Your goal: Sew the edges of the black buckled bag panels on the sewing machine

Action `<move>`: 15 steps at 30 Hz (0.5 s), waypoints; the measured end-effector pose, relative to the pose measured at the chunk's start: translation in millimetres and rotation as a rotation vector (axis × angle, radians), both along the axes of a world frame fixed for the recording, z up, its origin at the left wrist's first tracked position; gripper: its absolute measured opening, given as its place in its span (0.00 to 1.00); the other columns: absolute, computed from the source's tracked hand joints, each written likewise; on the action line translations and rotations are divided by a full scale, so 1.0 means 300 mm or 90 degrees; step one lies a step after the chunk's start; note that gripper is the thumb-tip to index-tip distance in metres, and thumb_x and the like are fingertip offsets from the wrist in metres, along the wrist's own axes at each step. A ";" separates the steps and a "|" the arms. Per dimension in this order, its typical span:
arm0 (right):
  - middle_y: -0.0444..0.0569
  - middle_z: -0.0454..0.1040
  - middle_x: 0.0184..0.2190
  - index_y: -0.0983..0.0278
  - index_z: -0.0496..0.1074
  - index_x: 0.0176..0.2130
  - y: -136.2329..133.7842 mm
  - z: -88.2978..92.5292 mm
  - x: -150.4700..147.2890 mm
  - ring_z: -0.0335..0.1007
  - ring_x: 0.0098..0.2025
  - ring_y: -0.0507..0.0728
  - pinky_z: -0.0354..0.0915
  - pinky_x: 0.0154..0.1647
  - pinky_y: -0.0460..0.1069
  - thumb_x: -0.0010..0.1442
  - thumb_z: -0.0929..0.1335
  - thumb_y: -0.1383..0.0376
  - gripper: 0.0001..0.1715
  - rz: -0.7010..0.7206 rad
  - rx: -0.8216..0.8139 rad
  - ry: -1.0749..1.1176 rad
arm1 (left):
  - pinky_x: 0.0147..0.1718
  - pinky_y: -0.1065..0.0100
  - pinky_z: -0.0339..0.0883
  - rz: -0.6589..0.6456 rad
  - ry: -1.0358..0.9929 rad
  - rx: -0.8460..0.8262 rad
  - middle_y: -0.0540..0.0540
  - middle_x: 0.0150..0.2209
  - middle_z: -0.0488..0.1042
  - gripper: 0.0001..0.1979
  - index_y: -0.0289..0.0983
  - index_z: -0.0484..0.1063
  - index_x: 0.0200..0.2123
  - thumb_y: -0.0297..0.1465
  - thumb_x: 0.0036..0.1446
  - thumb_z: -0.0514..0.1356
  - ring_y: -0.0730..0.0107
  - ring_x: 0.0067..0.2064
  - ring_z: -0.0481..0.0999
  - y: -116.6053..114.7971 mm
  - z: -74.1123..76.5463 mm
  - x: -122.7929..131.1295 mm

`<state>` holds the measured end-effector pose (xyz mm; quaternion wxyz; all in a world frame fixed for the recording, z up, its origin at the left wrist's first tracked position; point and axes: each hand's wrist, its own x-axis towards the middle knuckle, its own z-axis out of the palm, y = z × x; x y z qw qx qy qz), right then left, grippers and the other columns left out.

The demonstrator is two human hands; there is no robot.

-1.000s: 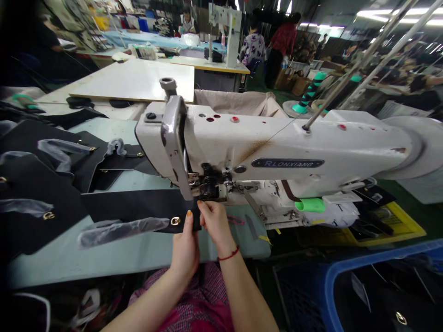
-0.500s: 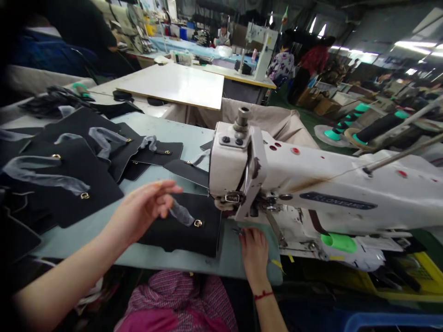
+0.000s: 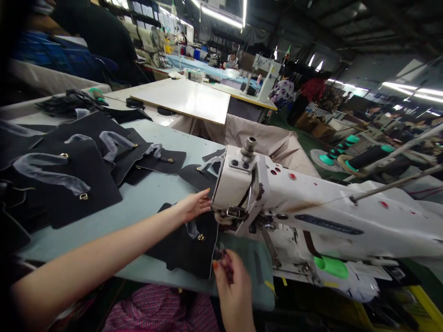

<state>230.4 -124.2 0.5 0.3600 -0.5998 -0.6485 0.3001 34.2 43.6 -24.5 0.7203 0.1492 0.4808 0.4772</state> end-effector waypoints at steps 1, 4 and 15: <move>0.51 0.76 0.29 0.65 0.72 0.42 0.014 0.033 -0.045 0.74 0.28 0.55 0.67 0.27 0.45 0.63 0.64 0.51 0.20 0.038 -0.015 -0.001 | 0.29 0.74 0.70 0.028 -0.013 0.009 0.47 0.25 0.72 0.14 0.35 0.67 0.26 0.38 0.58 0.61 0.75 0.27 0.75 0.009 -0.005 0.018; 0.48 0.75 0.26 0.64 0.72 0.38 0.063 0.088 -0.139 0.71 0.25 0.53 0.60 0.23 0.44 0.65 0.62 0.54 0.17 0.117 -0.035 -0.040 | 0.21 0.74 0.65 0.058 -0.031 0.031 0.48 0.21 0.70 0.13 0.35 0.67 0.25 0.36 0.57 0.63 0.76 0.21 0.69 0.046 -0.002 0.045; 0.52 0.78 0.30 0.63 0.73 0.35 0.219 0.068 -0.230 0.74 0.30 0.57 0.52 0.26 0.46 0.65 0.64 0.62 0.11 0.003 -0.001 -0.320 | 0.33 0.71 0.67 0.230 0.094 0.231 0.49 0.24 0.75 0.18 0.34 0.72 0.27 0.44 0.47 0.68 0.72 0.27 0.73 -0.154 0.080 -0.054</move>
